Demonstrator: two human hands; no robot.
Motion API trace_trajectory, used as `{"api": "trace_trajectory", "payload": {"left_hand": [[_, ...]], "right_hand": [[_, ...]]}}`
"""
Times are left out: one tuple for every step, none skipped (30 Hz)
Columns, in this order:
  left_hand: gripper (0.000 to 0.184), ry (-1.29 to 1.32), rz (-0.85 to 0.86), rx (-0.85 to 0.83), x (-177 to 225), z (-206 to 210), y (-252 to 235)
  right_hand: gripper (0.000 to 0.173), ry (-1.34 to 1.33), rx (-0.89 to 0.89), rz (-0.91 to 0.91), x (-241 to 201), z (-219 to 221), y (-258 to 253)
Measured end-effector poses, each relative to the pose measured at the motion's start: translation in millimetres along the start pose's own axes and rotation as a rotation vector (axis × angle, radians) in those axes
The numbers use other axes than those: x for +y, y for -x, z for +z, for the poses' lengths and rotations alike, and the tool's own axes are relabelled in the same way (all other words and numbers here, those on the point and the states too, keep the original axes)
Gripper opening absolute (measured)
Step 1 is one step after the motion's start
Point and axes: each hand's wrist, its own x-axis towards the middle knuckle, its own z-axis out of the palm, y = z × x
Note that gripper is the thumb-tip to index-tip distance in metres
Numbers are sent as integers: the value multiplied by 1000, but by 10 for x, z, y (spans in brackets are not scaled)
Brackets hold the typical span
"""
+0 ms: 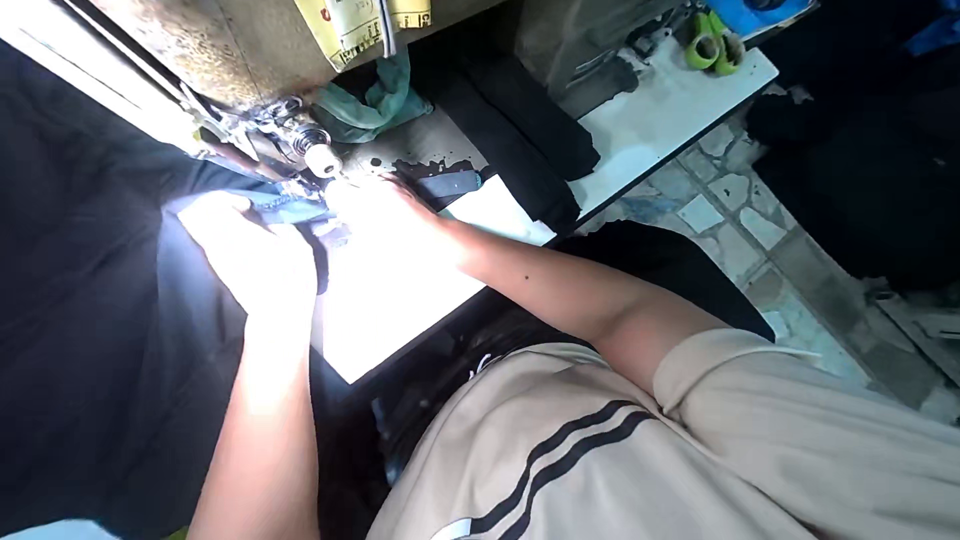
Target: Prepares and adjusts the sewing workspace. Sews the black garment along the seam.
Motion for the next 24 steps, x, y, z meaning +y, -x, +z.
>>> {"api": "trace_trajectory", "payload": {"left_hand": [[29, 17, -22, 1, -28, -8, -50], [29, 91, -35, 26, -84, -26, -64], [29, 204, -50, 34, -149, -84, -50], [26, 336, -45, -11, -233, -190, -21], [23, 413, -68, -99, -289, -359, 21], [21, 388, -106, -193, -285, -567, 83], [23, 274, -88, -297, -229, -789, 172], [29, 165, -2, -389, -124, -969, 285], [31, 61, 113, -461, 20, -1072, 407], [28, -47, 249, -497, 185, -1099, 527], [25, -141, 368, -495, 344, -1047, 645], [22, -174, 450, -486, 480, -943, 747], [20, -168, 505, -480, 548, -804, 827], [18, -151, 532, -481, 574, -676, 883], [17, -137, 538, -485, 575, -580, 929], [16, -131, 534, -479, 557, -511, 973], [15, -125, 527, -464, 531, -462, 1017], [16, -114, 519, -445, 503, -424, 1064], [17, -103, 510, -423, 483, -401, 1102], [17, -95, 503, -401, 468, -388, 1127], [17, -87, 500, -375, 455, -380, 1145], [17, -73, 500, -355, 439, -377, 1159], [16, -52, 501, -344, 419, -378, 1170], [16, -19, 500, -341, 393, -381, 1182]], "right_hand": [[28, -12, 14, -2, 2, 3, 1], [27, -14, 31, -3, 4, 12, -1], [27, -12, -3, 19, 10, 6, -16], [27, -10, -24, 27, 24, 5, -26], [27, -3, -27, 24, 54, 25, -27], [28, 17, -20, 22, 104, 74, -31], [29, 47, 5, 21, 173, 162, -55], [28, 85, 37, 5, 197, 229, -67], [26, 112, 64, -8, 170, 257, -56], [25, 143, 129, -34, 171, 312, -46], [28, 151, 68, -29, 129, 254, -17], [30, 163, -14, -46, 113, 179, 6], [30, 189, -57, -98, 136, 134, 45], [30, 218, -77, -176, 177, 111, 121], [29, 245, -63, -282, 222, 102, 230], [26, 277, -15, -403, 277, 113, 340], [24, 308, 39, -510, 318, 131, 445], [23, 331, 72, -579, 337, 145, 546], [22, 352, 75, -610, 337, 149, 625], [22, 359, 69, -615, 328, 150, 673], [21, 362, 66, -607, 318, 152, 696], [20, 358, 63, -598, 309, 156, 705], [19, 353, 62, -593, 299, 161, 708], [19, 343, 66, -589, 287, 165, 714]]}}
